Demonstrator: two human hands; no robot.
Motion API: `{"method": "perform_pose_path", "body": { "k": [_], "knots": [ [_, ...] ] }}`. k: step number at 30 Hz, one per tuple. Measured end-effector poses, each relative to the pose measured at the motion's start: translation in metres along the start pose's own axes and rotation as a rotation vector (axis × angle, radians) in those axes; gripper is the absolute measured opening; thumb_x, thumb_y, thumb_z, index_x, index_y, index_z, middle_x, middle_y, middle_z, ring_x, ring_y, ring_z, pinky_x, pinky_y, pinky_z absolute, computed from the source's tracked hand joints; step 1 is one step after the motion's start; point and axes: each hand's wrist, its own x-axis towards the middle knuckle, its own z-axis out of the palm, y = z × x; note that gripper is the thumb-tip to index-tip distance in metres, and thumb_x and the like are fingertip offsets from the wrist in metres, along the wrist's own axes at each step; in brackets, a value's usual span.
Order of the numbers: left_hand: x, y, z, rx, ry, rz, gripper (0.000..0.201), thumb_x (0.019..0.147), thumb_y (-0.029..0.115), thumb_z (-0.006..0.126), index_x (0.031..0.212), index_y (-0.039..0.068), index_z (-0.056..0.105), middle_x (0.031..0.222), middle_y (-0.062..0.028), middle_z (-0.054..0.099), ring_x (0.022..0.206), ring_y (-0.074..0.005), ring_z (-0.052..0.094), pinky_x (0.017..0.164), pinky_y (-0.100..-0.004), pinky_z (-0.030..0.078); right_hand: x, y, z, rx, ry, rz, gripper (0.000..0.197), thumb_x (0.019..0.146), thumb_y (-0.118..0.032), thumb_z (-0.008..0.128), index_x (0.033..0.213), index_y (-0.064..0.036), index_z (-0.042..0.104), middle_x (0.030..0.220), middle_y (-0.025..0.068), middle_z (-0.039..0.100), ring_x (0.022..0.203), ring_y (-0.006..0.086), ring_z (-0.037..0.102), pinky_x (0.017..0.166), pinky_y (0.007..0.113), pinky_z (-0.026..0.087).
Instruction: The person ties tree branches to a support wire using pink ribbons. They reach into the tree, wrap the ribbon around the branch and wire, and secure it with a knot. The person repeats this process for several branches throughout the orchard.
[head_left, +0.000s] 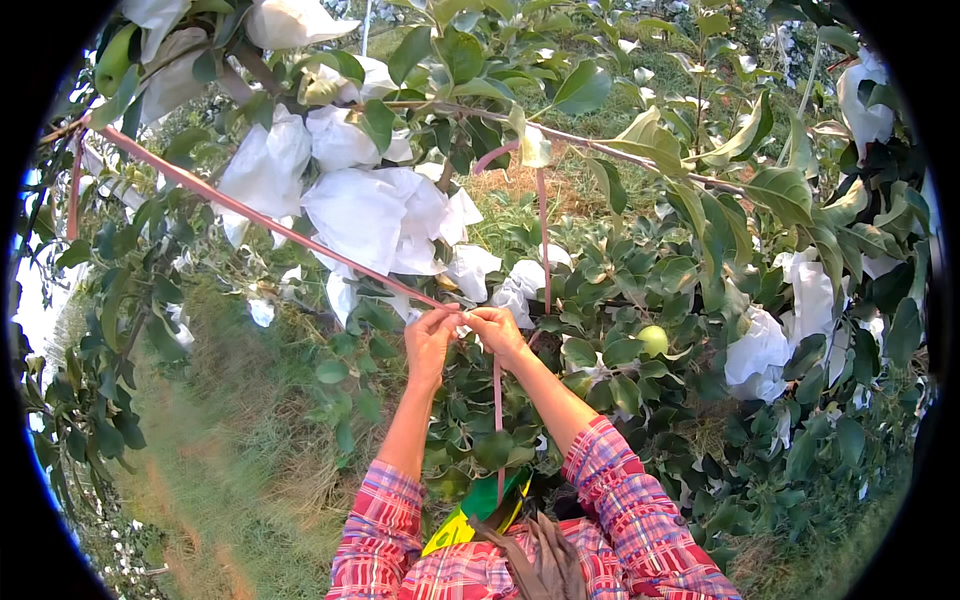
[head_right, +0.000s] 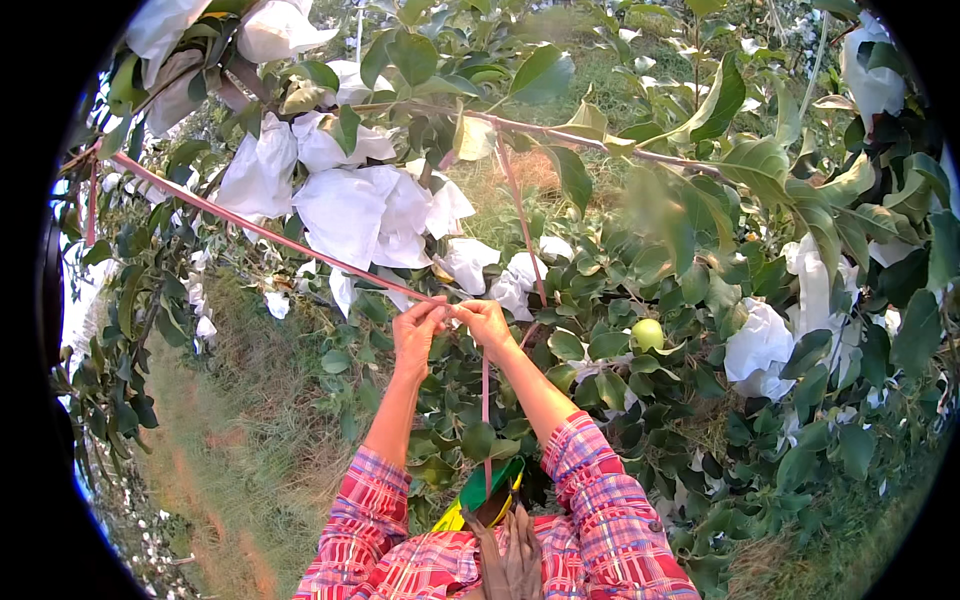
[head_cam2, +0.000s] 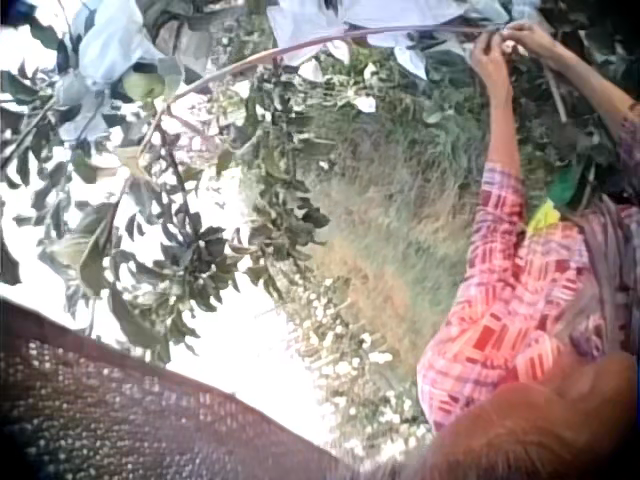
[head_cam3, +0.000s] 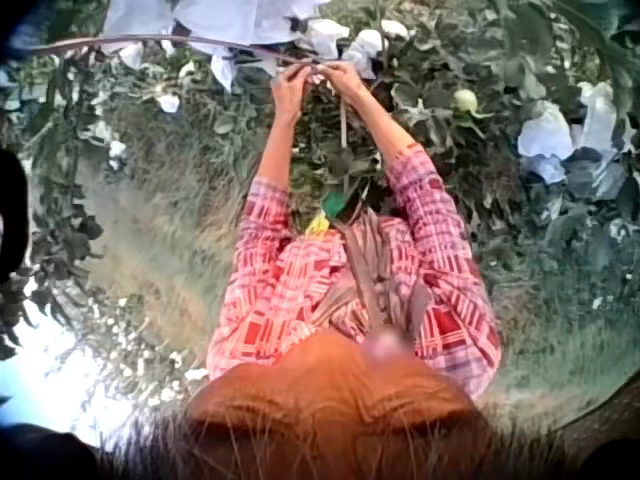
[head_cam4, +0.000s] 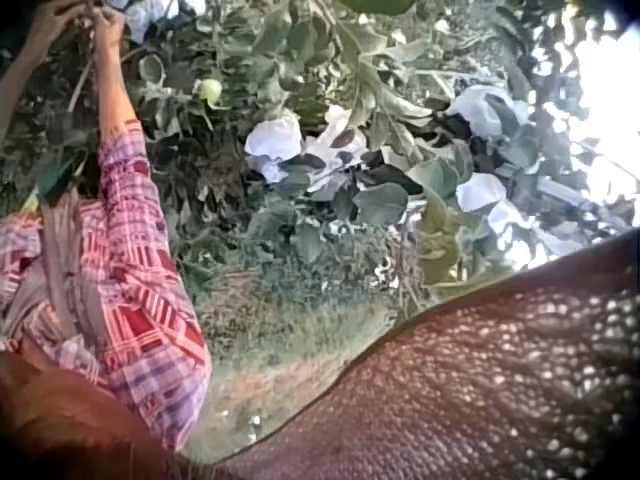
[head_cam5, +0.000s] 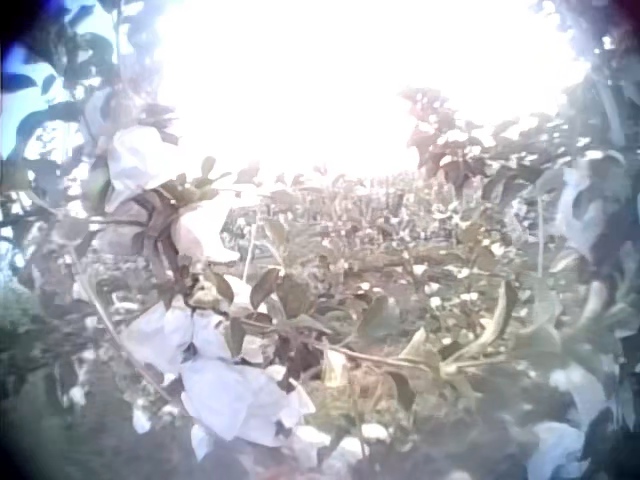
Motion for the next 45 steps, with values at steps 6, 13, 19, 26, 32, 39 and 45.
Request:
{"method": "perform_pose_path", "body": {
  "k": [6, 13, 19, 26, 32, 39, 45],
  "knots": [
    [0.042, -0.035, -0.018, 0.528, 0.178, 0.221, 0.013, 0.078, 0.003, 0.066, 0.088, -0.005, 0.068, 0.087, -0.0107, 0.066, 0.075, -0.0181, 0.062, 0.072, -0.0307, 0.048, 0.037, 0.028, -0.002, -0.024, 0.019, 0.031, 0.021, 0.083, -0.027, 0.07, 0.085, -0.0062, 0.071, 0.057, -0.007, 0.05, 0.043, 0.0012, 0.035, 0.037, 0.02, 0.024],
    [0.068, -0.074, -0.038, 0.993, 0.24, 0.122, 0.014, 0.079, 0.024, 0.065, 0.079, 0.011, 0.072, 0.082, -0.0042, 0.07, 0.078, -0.0219, 0.064, 0.083, -0.0401, 0.034, 0.056, 0.054, -0.003, -0.005, 0.063, 0.127, 0.018, 0.081, -0.021, 0.068, 0.082, -0.0039, 0.072, 0.057, -0.005, 0.052, 0.045, 0.0036, 0.038, 0.039, 0.022, 0.027],
    [0.088, -0.068, -0.019, 1.322, 0.16, 0.116, 0.012, 0.078, 0.028, 0.067, 0.076, 0.017, 0.073, 0.073, -0.001, 0.068, 0.071, -0.0209, 0.062, 0.078, -0.0397, 0.033, 0.093, 0.053, -0.015, -0.509, 0.186, 0.244, 0.028, 0.073, -0.035, 0.073, 0.078, -0.0078, 0.072, 0.069, 0.0079, 0.067, 0.064, 0.0198, 0.066, 0.059, 0.034, 0.05],
    [0.095, -0.094, -0.027, 1.6, 0.227, 0.316, 0.013, 0.075, 0.028, 0.067, 0.072, 0.016, 0.072, 0.074, 0.0009, 0.068, 0.074, -0.021, 0.063, 0.076, -0.04, 0.037, 0.1, 0.044, -0.008, -0.687, 0.172, 0.175, 0.03, 0.07, -0.031, 0.075, 0.07, -0.0019, 0.07, 0.057, 0.0058, 0.062, 0.051, 0.0129, 0.055, 0.051, 0.032, 0.044],
    [0.082, -0.103, -0.035, 1.441, 0.331, 0.42, 0.01, 0.069, 0.023, 0.059, 0.062, 0.021, 0.065, 0.061, 0.0009, 0.062, 0.065, -0.0192, 0.061, 0.072, -0.0427, 0.032, 0.102, 0.068, -0.003, -0.549, 0.137, 0.148, 0.03, 0.068, -0.028, 0.079, 0.061, -0.0015, 0.067, 0.054, 0.0047, 0.059, 0.048, 0.0119, 0.053, 0.048, 0.031, 0.043],
    [0.092, -0.114, -0.025, 1.324, 0.326, 0.422, 0.015, 0.07, 0.021, 0.059, 0.056, 0.016, 0.059, 0.062, -0.0013, 0.062, 0.06, -0.0227, 0.06, 0.067, -0.0423, 0.034, 0.108, 0.076, -0.019, -0.506, 0.118, 0.106, 0.028, 0.071, -0.026, 0.078, 0.063, -0.0008, 0.067, 0.053, 0.0035, 0.058, 0.048, 0.0113, 0.051, 0.048, 0.031, 0.042],
    [0.089, -0.084, -0.014, 1.329, 0.171, 0.151, 0.008, 0.07, 0.022, 0.062, 0.069, 0.018, 0.069, 0.071, 0.0018, 0.066, 0.071, -0.0186, 0.061, 0.074, -0.041, 0.034, 0.116, 0.078, -0.026, -0.633, 0.13, 0.085, 0.03, 0.07, -0.032, 0.077, 0.071, -0.0023, 0.07, 0.06, 0.0082, 0.064, 0.054, 0.0167, 0.059, 0.054, 0.034, 0.046]
  ]
}}
